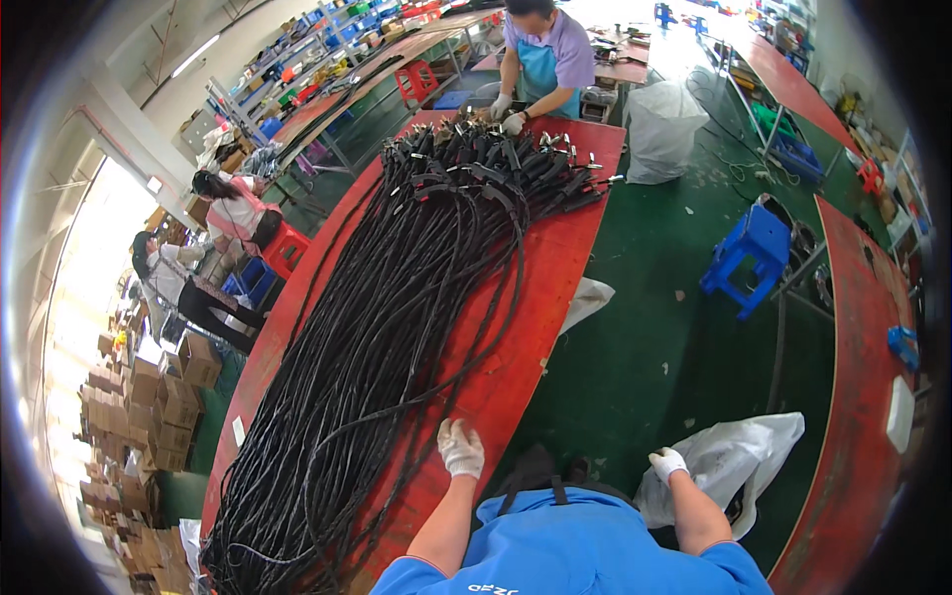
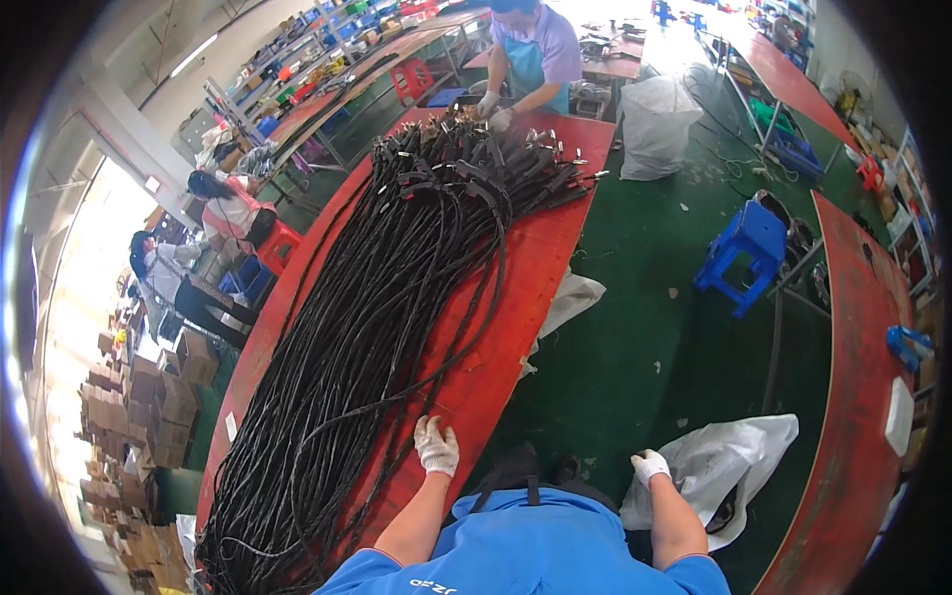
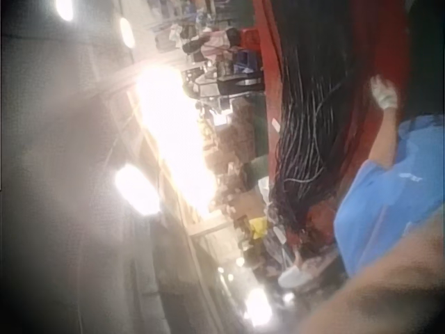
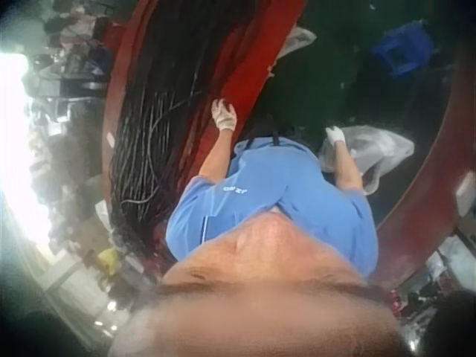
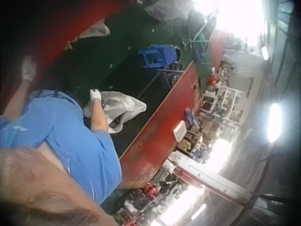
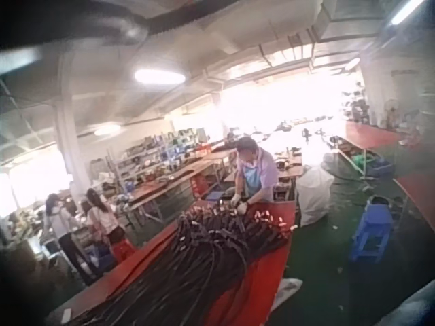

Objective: Coiling long black cables and placing them in a row on the assembly table.

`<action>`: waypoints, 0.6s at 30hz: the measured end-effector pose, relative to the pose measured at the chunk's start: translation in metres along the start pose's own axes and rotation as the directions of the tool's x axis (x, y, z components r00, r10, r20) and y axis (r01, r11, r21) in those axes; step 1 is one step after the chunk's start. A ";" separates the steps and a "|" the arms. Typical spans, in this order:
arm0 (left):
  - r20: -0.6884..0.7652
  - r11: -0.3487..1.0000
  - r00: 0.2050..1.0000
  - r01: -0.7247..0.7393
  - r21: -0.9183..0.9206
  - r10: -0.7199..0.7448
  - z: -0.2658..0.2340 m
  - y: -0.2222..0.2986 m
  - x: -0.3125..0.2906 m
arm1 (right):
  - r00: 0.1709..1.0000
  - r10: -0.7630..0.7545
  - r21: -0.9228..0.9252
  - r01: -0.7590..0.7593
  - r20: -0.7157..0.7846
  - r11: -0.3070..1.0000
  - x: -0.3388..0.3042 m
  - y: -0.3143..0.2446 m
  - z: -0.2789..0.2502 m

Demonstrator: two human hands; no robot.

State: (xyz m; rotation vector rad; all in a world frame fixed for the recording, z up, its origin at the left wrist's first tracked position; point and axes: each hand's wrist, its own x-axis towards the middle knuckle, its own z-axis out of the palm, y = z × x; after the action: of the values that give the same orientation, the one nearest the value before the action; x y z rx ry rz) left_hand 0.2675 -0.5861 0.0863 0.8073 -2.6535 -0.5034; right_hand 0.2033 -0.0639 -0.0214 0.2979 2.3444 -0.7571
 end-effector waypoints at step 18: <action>-0.028 0.990 0.999 0.012 -0.141 -0.016 0.160 0.151 0.253 | 0.964 0.256 0.165 -0.265 0.070 0.950 0.151 -0.113 -0.179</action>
State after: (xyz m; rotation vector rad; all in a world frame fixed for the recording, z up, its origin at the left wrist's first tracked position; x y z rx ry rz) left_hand -0.0663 -0.5776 0.0583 0.7852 -2.5540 -0.6687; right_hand -0.0481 -0.0475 0.0425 0.6446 2.1414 -0.8276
